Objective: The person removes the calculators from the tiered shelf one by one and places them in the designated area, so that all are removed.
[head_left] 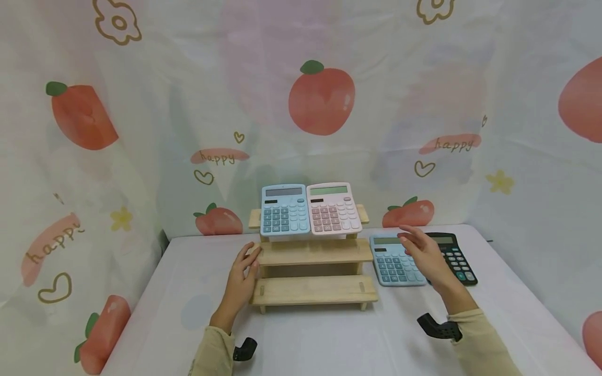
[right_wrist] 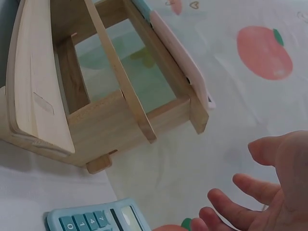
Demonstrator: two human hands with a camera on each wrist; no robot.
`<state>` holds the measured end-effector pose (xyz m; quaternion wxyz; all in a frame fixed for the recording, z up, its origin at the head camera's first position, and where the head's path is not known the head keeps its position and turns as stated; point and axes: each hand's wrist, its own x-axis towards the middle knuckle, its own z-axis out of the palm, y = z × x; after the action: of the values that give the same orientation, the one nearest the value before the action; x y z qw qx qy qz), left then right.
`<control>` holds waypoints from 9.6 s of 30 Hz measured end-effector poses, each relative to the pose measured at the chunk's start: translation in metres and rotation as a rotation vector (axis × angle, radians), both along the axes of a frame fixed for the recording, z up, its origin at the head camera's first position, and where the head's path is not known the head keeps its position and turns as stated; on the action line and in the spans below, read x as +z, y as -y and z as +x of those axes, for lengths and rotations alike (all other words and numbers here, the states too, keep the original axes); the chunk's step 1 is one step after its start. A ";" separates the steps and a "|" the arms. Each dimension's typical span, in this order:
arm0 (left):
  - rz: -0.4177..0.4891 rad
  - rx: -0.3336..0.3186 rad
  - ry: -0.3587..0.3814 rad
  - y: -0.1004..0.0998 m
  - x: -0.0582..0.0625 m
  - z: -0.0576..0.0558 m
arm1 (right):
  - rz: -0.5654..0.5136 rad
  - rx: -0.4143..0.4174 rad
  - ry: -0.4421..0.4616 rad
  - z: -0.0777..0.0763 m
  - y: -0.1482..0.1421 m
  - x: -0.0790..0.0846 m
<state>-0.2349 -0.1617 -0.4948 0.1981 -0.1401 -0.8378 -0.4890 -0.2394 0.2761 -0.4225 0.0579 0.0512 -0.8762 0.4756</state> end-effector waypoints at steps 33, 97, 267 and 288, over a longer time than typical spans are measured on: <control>-0.007 0.013 0.008 0.000 0.000 0.002 | -0.113 0.112 -0.055 -0.005 0.049 0.018; 0.008 0.008 0.029 0.000 0.003 0.001 | -0.599 0.248 0.186 -0.036 0.085 0.015; 0.011 0.017 0.041 -0.003 0.004 0.001 | -0.666 0.061 0.658 0.113 -0.098 -0.101; 0.022 0.029 0.054 -0.002 0.003 0.001 | -0.477 0.144 0.654 0.108 -0.103 -0.101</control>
<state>-0.2336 -0.1592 -0.4920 0.1840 -0.1126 -0.8393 -0.4990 -0.1316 0.3789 -0.5232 -0.2470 -0.0563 -0.7077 0.6596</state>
